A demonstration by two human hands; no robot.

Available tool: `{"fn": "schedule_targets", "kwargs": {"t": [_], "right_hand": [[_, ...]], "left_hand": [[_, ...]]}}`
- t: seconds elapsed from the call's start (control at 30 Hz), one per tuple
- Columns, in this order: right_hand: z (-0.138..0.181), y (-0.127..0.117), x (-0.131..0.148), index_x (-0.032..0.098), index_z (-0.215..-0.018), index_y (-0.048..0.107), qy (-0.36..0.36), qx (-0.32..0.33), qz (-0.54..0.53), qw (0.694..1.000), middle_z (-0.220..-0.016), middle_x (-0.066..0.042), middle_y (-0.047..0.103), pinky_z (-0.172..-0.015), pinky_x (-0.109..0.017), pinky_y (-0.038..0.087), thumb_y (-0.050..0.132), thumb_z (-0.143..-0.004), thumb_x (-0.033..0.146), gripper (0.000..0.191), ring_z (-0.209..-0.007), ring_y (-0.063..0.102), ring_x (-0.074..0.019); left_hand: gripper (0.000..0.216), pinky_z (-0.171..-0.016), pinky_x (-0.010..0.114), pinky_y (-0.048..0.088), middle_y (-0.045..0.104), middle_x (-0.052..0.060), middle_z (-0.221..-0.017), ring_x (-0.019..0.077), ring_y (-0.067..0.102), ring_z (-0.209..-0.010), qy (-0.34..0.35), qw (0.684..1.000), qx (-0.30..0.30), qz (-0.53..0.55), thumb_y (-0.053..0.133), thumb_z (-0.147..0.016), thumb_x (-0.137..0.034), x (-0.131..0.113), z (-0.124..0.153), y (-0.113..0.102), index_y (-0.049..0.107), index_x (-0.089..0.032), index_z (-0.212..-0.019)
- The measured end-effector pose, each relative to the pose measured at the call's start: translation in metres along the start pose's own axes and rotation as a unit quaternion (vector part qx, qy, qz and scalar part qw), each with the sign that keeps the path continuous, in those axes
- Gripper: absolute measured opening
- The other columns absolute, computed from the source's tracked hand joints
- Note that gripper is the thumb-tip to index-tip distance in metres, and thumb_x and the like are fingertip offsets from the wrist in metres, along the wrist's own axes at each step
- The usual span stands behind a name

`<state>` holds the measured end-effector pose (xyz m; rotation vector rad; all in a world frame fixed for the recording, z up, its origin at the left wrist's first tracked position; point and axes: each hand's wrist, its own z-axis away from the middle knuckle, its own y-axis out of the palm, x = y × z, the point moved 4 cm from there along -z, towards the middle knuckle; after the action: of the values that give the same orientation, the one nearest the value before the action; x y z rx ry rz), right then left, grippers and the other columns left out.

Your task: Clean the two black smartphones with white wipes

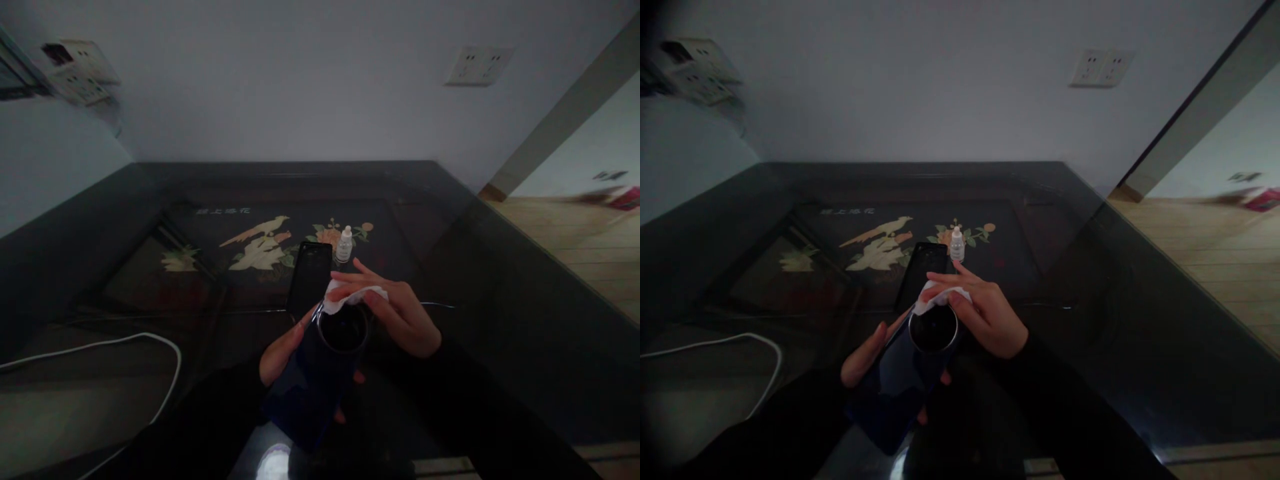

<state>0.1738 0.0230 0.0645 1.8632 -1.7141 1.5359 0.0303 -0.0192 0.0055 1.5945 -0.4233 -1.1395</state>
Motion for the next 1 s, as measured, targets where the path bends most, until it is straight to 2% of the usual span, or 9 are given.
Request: {"fn": "schedule_targets", "kwargs": {"t": [0.1,0.3,0.5,0.7,0.83,0.9,1.0], "right_hand": [[-0.001,0.000,-0.001,0.020,-0.099,0.063,0.012,0.038,-0.025,0.999,-0.106,-0.003,0.067,-0.110,-0.044,0.017,0.029,-0.094,0.025,0.035,-0.117,0.050,-0.0172],[0.003,-0.014,-0.005,0.022,-0.099,0.065,0.014,-0.003,-0.034,0.999,-0.104,-0.001,0.068,-0.110,-0.042,0.021,0.029,-0.094,0.028,0.037,-0.115,0.051,-0.0187],[0.002,-0.007,0.000,0.020,-0.108,0.062,-0.002,0.028,-0.039,0.999,-0.109,-0.002,0.066,-0.106,-0.040,0.031,0.030,-0.093,0.024,0.036,-0.113,0.054,-0.0177],[0.005,-0.014,0.001,0.022,-0.104,0.063,0.009,0.002,-0.037,0.999,-0.104,0.000,0.068,-0.105,-0.040,0.031,0.029,-0.093,0.022,0.036,-0.106,0.058,-0.0170],[0.000,-0.008,0.006,0.017,-0.098,0.064,-0.014,0.045,-0.013,0.999,-0.102,-0.003,0.068,-0.107,-0.041,0.028,0.031,-0.092,0.021,0.033,-0.107,0.058,-0.0166],[-0.003,-0.003,0.005,0.017,-0.093,0.065,-0.004,0.067,-0.015,0.998,-0.095,-0.002,0.070,-0.108,-0.042,0.026,0.030,-0.092,0.023,0.036,-0.101,0.061,-0.0160],[-0.004,0.006,0.001,0.018,-0.091,0.067,0.025,0.106,-0.029,0.994,-0.079,0.003,0.071,-0.108,-0.039,0.029,0.029,-0.094,0.030,0.039,-0.080,0.067,-0.0128]], "left_hand": [[0.088,-0.059,0.044,0.052,0.057,0.013,-0.116,0.0321,0.062,-0.092,-0.016,1.000,-0.005,-0.001,0.053,-0.079,-0.047,0.003,-0.001,0.001,-0.011,-0.035,-0.138],[0.086,-0.065,0.047,0.051,0.052,0.013,-0.123,0.0322,0.060,-0.095,-0.001,1.000,0.001,-0.004,0.054,-0.078,-0.049,-0.002,0.001,0.004,-0.006,-0.038,-0.138],[0.081,-0.062,0.042,0.053,0.052,0.013,-0.121,0.0314,0.061,-0.095,-0.028,0.999,-0.007,-0.038,0.054,-0.078,-0.048,-0.001,0.004,0.004,0.001,-0.038,-0.139],[0.080,-0.063,0.041,0.053,0.053,0.011,-0.122,0.0320,0.061,-0.095,-0.006,0.999,0.002,-0.033,0.054,-0.079,-0.046,-0.003,0.004,0.007,0.001,-0.039,-0.139],[0.078,-0.062,0.040,0.052,0.058,0.012,-0.115,0.0308,0.061,-0.094,-0.025,0.999,0.018,-0.024,0.048,-0.079,-0.054,0.004,0.002,0.006,0.006,-0.032,-0.141],[0.077,-0.069,0.044,0.049,0.058,0.014,-0.116,0.0320,0.061,-0.095,-0.037,0.999,0.029,-0.019,0.043,-0.077,-0.061,0.010,0.000,0.004,0.013,-0.028,-0.141],[0.079,-0.093,0.049,0.034,0.054,0.015,-0.123,0.0329,0.054,-0.107,-0.020,0.998,0.011,-0.051,0.037,-0.077,-0.066,0.017,-0.004,-0.006,0.026,-0.019,-0.139]]}}
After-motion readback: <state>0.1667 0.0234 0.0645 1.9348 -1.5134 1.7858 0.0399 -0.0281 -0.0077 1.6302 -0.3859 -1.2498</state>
